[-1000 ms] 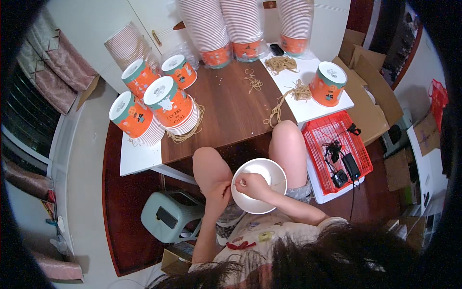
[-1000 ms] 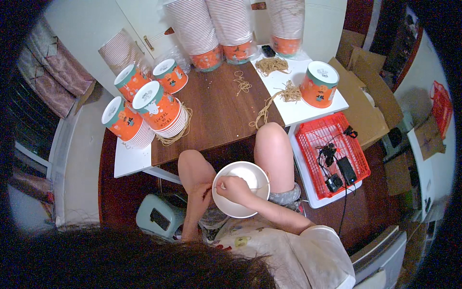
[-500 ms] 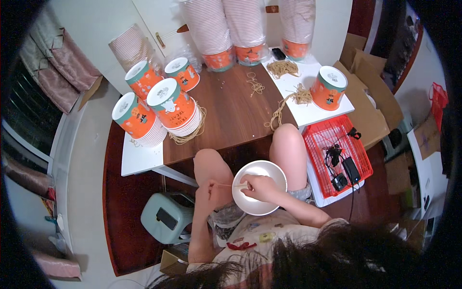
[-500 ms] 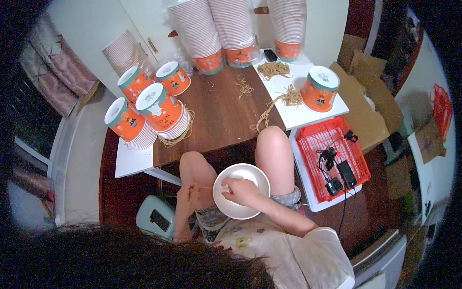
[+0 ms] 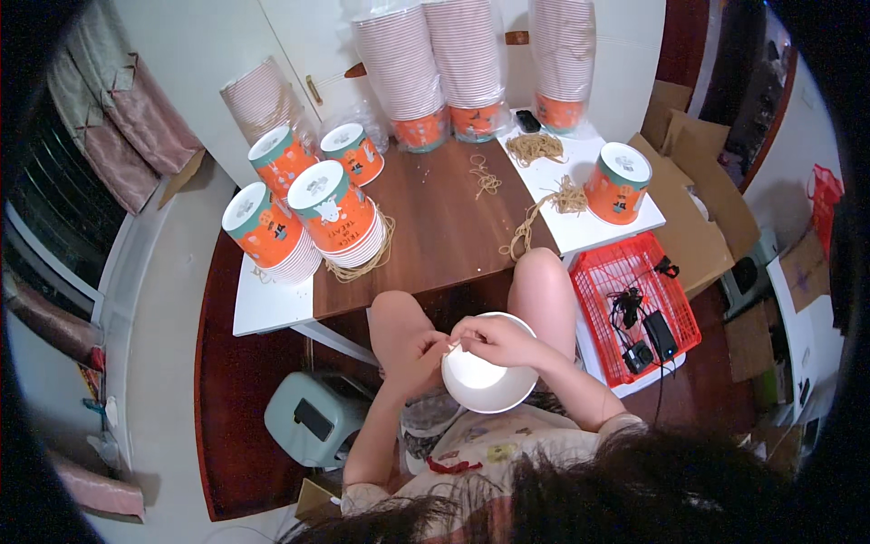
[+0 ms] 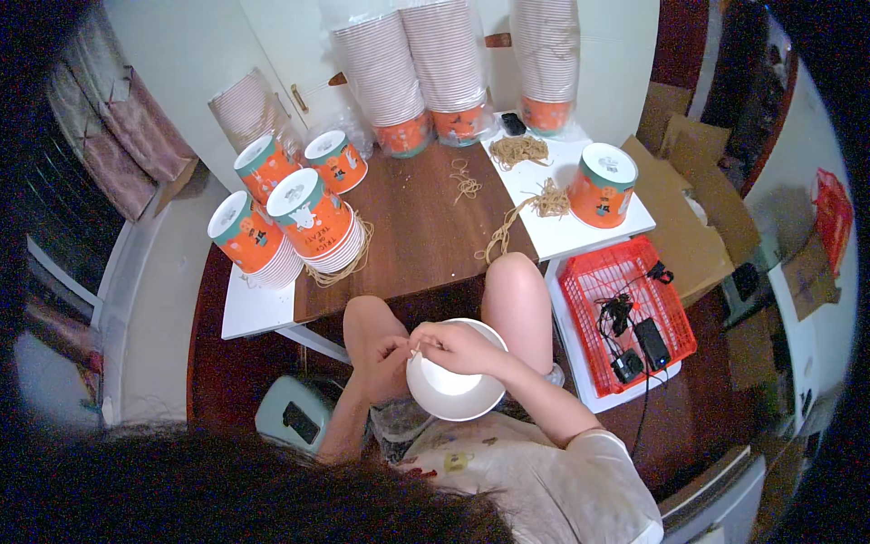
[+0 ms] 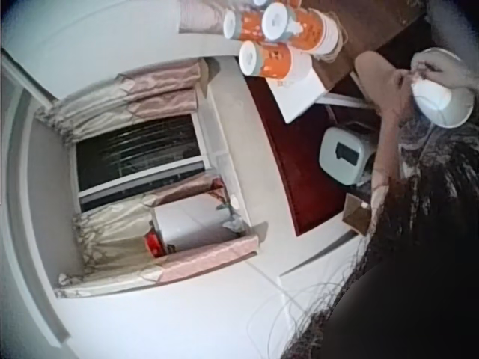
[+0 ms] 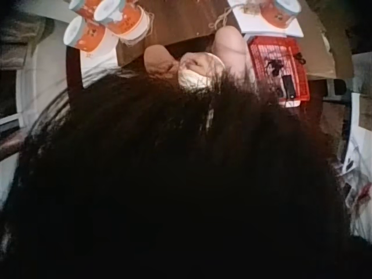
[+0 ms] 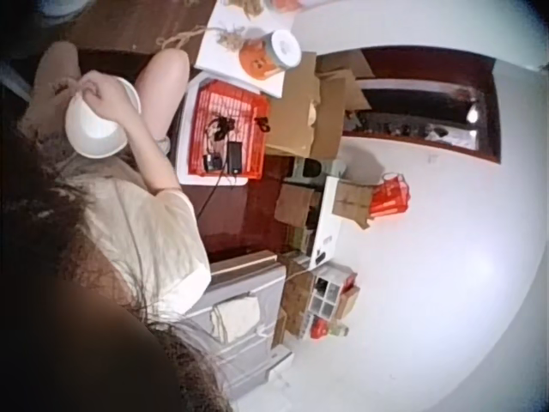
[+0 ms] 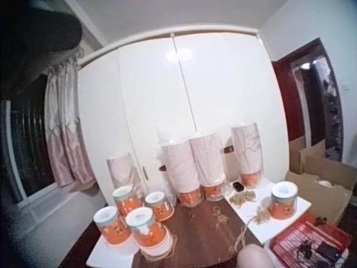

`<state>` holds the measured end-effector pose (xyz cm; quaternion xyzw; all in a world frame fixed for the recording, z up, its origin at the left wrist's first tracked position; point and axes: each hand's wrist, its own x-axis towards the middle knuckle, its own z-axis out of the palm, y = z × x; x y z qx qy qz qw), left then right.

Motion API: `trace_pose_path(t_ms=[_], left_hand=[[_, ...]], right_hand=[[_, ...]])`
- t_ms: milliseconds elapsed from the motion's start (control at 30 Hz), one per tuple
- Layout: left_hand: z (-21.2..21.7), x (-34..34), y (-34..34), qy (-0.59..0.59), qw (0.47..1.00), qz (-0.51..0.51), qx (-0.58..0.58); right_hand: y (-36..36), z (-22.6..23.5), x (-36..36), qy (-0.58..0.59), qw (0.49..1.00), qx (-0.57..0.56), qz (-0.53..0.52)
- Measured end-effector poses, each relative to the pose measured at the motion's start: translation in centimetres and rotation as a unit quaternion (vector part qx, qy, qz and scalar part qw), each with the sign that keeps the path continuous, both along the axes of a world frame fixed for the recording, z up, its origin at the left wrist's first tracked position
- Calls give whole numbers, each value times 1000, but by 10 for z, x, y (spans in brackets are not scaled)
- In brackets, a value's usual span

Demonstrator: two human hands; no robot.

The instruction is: Attaching twine handles to paper buckets and stacking them on a table.

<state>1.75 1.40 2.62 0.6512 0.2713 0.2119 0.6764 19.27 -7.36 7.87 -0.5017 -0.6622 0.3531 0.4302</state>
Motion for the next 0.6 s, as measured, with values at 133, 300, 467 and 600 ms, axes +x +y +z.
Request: trace_pose_path(t_ms=[133,300,467,600], left_hand=[[-6,0,-2,22,998,-39,-33],[8,-3,0,54,998,-38,4],[12,-3,0,-40,992,-66,-98],[10,-5,6,-29,996,-63,-51]], right_hand=[[15,-7,9,-26,996,72,39],[17,-5,7,-238,968,77,-16],[11,-14,1,-249,962,113,-7],[7,-17,-1,-240,966,94,-33]])
